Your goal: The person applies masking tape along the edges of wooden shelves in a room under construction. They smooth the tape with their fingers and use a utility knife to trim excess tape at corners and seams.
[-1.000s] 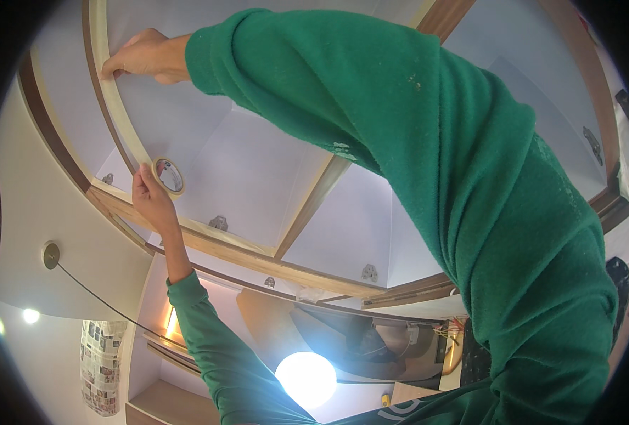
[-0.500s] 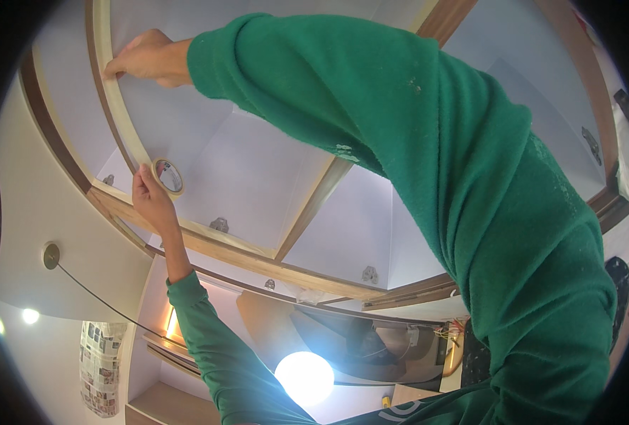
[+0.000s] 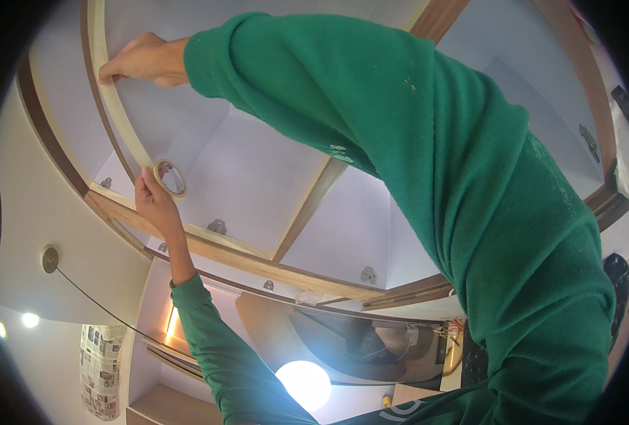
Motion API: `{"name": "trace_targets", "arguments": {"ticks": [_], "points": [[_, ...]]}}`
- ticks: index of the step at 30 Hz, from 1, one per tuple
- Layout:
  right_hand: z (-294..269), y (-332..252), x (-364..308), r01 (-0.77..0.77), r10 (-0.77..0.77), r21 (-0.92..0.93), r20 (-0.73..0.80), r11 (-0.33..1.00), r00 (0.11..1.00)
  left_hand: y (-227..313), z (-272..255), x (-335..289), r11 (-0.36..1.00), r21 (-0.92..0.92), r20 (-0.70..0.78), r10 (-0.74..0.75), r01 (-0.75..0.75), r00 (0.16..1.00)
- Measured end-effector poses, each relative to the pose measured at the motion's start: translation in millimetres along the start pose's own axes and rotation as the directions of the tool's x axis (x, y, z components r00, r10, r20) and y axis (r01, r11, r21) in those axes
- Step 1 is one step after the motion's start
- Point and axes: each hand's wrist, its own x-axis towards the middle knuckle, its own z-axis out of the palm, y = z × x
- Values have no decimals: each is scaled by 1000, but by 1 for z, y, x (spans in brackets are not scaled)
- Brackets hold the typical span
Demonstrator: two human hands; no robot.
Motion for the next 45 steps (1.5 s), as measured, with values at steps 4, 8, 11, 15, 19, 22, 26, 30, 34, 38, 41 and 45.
{"name": "trace_targets", "arguments": {"ticks": [4,8,11,15,19,22,26,30,34,38,41,45], "points": [[-1,-2,1,6,-6,-17,-10,1000,1000,2,1,2,1000,-30,-6,3,-4,1000],[2,-1,0,2,-2,-3,2,1000,1000,-4,-1,3,999,-31,-12,19,-19,1000],[2,-2,1,-7,7,-5,-1,1000,1000,0,-1,2,1000,-2,-12,-1,1,1000],[1,-1,-1,0,-1,55,18,998,1000,-3,0,5,999,5,-26,41,-41,999],[0,2,0,25,-26,-4,-40,1000,999,-4,1,6,1000,14,-25,19,-19,1000],[-3,5,0,24,-30,-63,-95,998,995,-1,1,5,1000,18,-20,23,-22,1000],[0,-2,-2,18,-31,-110,-118,994,993,8,1,5,999,46,-24,18,-17,1000],[4,-1,-7,13,-25,-101,-120,995,992,3,-4,0,1000,12,-17,-8,8,1000],[-3,-8,-5,-22,7,-168,-85,986,996,6,-2,-3,998,47,-18,33,-32,999],[-12,-15,-5,-17,3,-285,-50,958,999,6,-8,-6,997,74,-14,2,-1,1000],[-16,-22,0,-35,40,-314,9,949,999,10,-6,-6,997,80,-36,22,-19,999],[-15,-23,0,-79,76,-284,-20,955,997,11,-6,-7,989,145,-4,7,-6,1000]]}}
